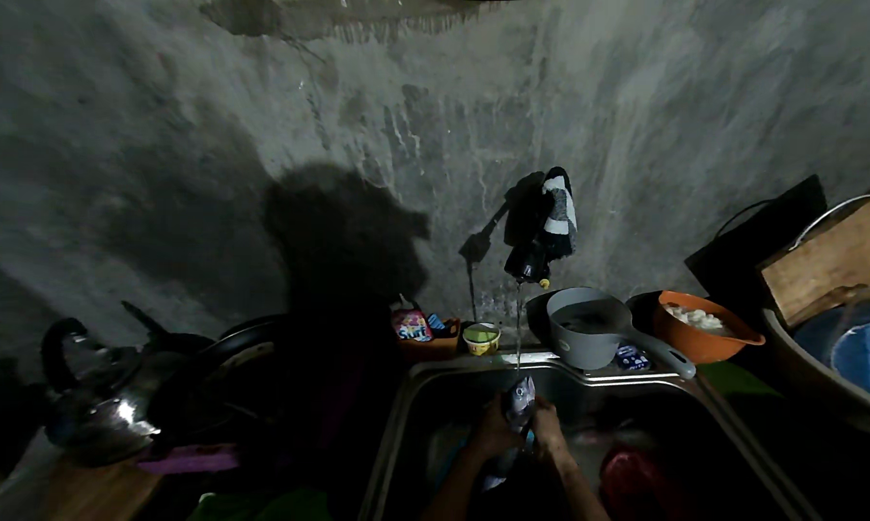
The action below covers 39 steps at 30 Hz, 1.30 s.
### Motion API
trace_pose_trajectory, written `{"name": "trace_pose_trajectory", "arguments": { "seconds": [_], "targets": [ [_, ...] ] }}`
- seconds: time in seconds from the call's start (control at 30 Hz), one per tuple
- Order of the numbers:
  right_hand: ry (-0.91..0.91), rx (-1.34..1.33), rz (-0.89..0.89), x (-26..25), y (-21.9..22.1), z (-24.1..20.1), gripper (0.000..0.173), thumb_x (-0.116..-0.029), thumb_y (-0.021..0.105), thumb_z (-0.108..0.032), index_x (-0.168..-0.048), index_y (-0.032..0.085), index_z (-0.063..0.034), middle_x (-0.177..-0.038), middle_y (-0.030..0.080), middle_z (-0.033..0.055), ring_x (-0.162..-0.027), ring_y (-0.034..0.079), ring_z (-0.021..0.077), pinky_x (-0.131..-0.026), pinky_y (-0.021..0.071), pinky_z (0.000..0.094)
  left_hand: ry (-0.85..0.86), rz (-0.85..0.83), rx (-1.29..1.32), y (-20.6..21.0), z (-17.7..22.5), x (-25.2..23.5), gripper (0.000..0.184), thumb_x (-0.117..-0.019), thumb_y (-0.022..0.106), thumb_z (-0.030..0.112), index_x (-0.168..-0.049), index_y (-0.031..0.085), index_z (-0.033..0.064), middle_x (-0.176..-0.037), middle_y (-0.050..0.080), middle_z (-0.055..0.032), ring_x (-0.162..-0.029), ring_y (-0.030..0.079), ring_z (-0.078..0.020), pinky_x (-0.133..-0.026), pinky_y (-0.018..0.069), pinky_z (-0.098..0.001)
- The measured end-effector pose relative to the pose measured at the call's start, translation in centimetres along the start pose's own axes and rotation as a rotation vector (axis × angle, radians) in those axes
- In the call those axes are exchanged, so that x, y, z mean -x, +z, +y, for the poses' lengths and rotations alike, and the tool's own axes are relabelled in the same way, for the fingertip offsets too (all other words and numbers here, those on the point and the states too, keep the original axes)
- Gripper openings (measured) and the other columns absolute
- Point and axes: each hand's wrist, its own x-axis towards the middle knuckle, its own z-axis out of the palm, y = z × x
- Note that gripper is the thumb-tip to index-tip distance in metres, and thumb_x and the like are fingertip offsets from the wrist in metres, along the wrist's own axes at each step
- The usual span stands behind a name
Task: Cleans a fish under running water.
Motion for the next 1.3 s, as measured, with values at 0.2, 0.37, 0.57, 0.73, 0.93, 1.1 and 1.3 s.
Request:
{"name": "trace_pose_trajectory", "arguments": {
  "seconds": [0.2, 0.37, 0.57, 0.73, 0.93, 1.1, 1.3],
  "targets": [
    [0.044, -0.052, -0.016, 0.1, 0.2, -0.5, 0.023, -0.1066, 0.044, -0.003, -0.115, 0.063, 0.0075, -0.093, 0.064, 0.0129, -0.081, 0.061, 0.0154, -0.074, 0.0535, 0.0327, -0.027, -0.013, -0.003, 0.0, -0.2, -0.3, 0.112, -0.0669, 0.092, 0.019, -0.158, 0.027, 0.0073, -0.139, 0.056, -0.0252, -0.129, 0.056, -0.0384, -0.108, 0.0460, -0.0548],
    [0.050, -0.123, -0.070, 0.2, 0.3, -0.5, 0.027, -0.1100, 0.037, -0.010, -0.107, 0.062, 0.0028, -0.076, 0.060, 0.0041, -0.062, 0.056, 0.0095, -0.058, 0.0508, 0.0273, -0.004, 0.000, 0.004, -0.7, -0.6, -0.3, 0.110, -0.0702, 0.092, 0.020, -0.158, 0.027, 0.0062, -0.143, 0.054, -0.0242, -0.131, 0.055, -0.0352, -0.110, 0.0454, -0.0501],
    [0.090, -0.159, -0.091, -0.9, 0.3, -0.1, 0.032, -0.1126, 0.035, -0.015, -0.113, 0.060, 0.0043, -0.081, 0.058, 0.0063, -0.068, 0.056, 0.0130, -0.065, 0.0517, 0.0292, -0.042, 0.007, -0.075, -1.9, 0.1, -0.3, 0.103, -0.0774, 0.088, 0.021, -0.158, 0.027, 0.0043, -0.143, 0.053, -0.0255, -0.131, 0.055, -0.0367, -0.111, 0.0441, -0.0502],
    [0.230, -0.351, -0.024, -2.0, -0.1, 0.1, 0.031, -0.1087, 0.036, -0.015, -0.107, 0.060, 0.0029, -0.088, 0.062, 0.0142, -0.078, 0.062, 0.0246, -0.070, 0.0546, 0.0430, -0.135, -0.019, -0.142, -2.3, 0.1, -0.6, 0.101, -0.0783, 0.087, 0.024, -0.158, 0.027, 0.0080, -0.142, 0.055, -0.0254, -0.129, 0.056, -0.0395, -0.109, 0.0446, -0.0554],
    [0.147, -0.234, -0.294, -2.2, -1.5, 0.6, 0.033, -0.0809, 0.048, 0.000, -0.113, 0.052, -0.0012, -0.087, 0.058, 0.0080, -0.076, 0.059, 0.0169, -0.070, 0.0540, 0.0361, -0.138, -0.049, -0.149, -2.6, 0.5, -1.1, 0.107, -0.0733, 0.090, 0.021, -0.158, 0.027, 0.0061, -0.139, 0.055, -0.0277, -0.129, 0.056, -0.0413, -0.108, 0.0448, -0.0566],
    [0.078, -0.139, -0.357, -2.2, -1.7, 0.5, 0.051, -0.0723, 0.056, 0.011, -0.122, 0.050, 0.0047, -0.098, 0.061, 0.0119, -0.083, 0.062, 0.0165, -0.073, 0.0565, 0.0339, -0.090, -0.086, -0.118, -2.7, -0.1, -1.7, 0.107, -0.0705, 0.090, 0.020, -0.156, 0.029, 0.0057, -0.139, 0.055, -0.0274, -0.128, 0.055, -0.0405, -0.107, 0.0456, -0.0554],
    [0.001, 0.055, -0.372, -2.3, -2.0, 0.2, 0.051, -0.0812, 0.063, 0.017, -0.130, 0.053, 0.0073, -0.113, 0.065, 0.0170, -0.095, 0.067, 0.0184, -0.084, 0.0589, 0.0333, -0.050, -0.094, -0.108, -3.1, -0.1, -1.8, 0.104, -0.0703, 0.090, 0.018, -0.155, 0.031, 0.0041, -0.141, 0.054, -0.0263, -0.130, 0.055, -0.0387, -0.109, 0.0451, -0.0537]
  ]
}}
